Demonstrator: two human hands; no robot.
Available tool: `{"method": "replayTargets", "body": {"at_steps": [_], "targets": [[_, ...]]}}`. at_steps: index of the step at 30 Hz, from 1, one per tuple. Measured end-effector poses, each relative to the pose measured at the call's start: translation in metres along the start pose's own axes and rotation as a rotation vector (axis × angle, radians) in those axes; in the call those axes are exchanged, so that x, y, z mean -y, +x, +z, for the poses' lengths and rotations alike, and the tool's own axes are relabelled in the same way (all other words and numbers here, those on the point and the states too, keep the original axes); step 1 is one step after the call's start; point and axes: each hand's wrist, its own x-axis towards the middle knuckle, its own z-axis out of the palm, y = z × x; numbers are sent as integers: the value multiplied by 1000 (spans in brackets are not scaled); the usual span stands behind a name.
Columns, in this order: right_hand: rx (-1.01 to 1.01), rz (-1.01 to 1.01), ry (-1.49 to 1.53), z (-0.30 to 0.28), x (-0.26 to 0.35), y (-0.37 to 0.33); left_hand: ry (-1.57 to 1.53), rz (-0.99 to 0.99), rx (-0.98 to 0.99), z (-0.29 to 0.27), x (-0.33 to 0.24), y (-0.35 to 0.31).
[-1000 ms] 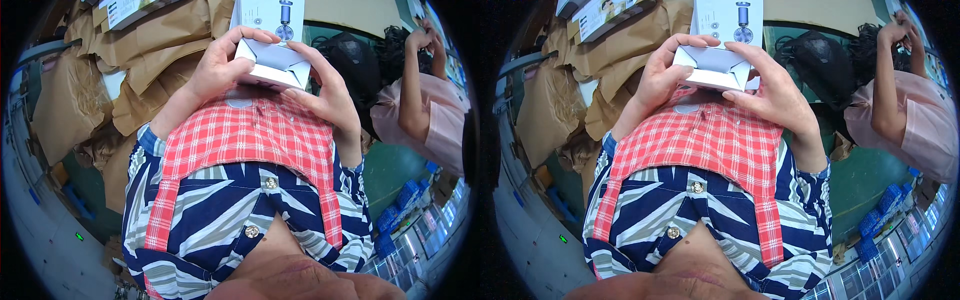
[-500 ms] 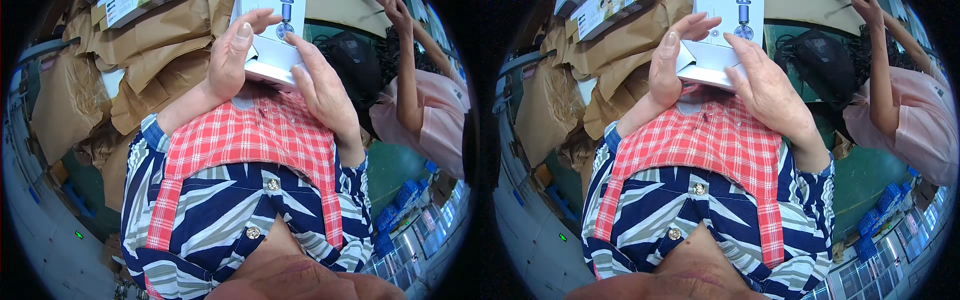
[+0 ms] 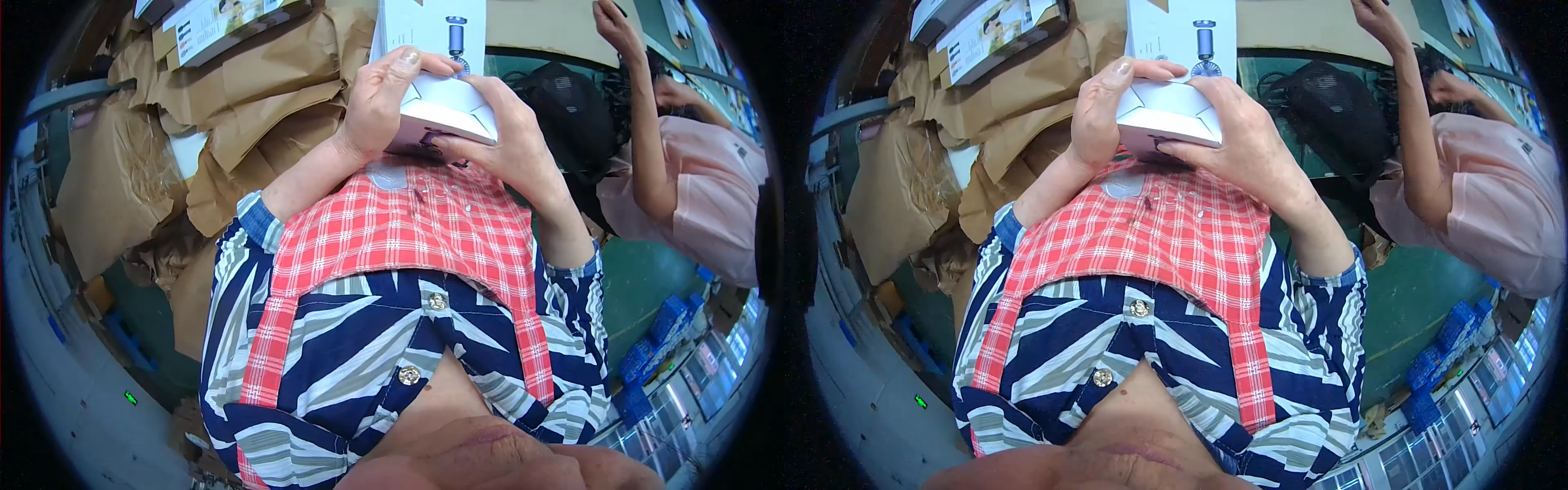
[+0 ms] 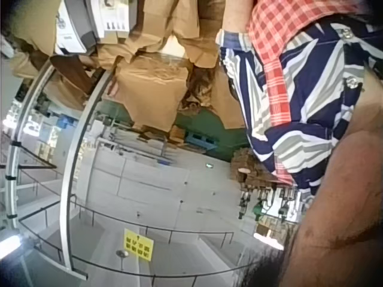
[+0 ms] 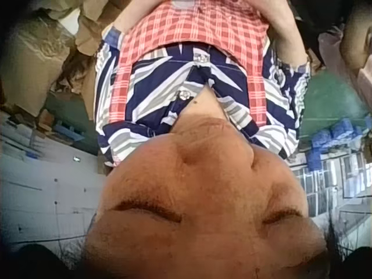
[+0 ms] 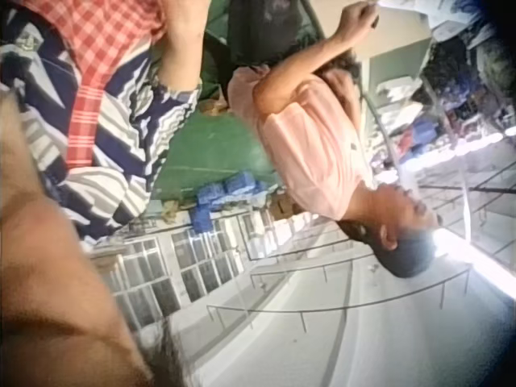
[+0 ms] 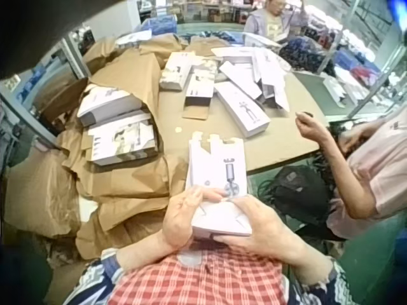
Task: The person repeatedly folds flat cardboard blanks into packaging boxes by hand, then handles a large paper-wrapped bundle.
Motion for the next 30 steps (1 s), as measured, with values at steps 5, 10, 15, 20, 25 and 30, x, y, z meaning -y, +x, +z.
{"method": "replayTargets", "body": {"at_steps": [5,10,15,20,25,30], "targets": [[-50,-19,53,-25,-23,23,57,226,-214,-6,0,16],[-522,107,1200,-87,-100,66,65,303,-408,-34,2,26],[-515,371,154,-41,-127,86,338,-67,-449,-51,53,60],[-350,445,184,31,-122,130,696,-180,-323,-45,96,115],[-561,149,-155,21,-92,80,647,-73,-217,-32,51,81],[-367,-53,528,-32,-19,20,-107,-215,-196,-14,-15,37]]}}
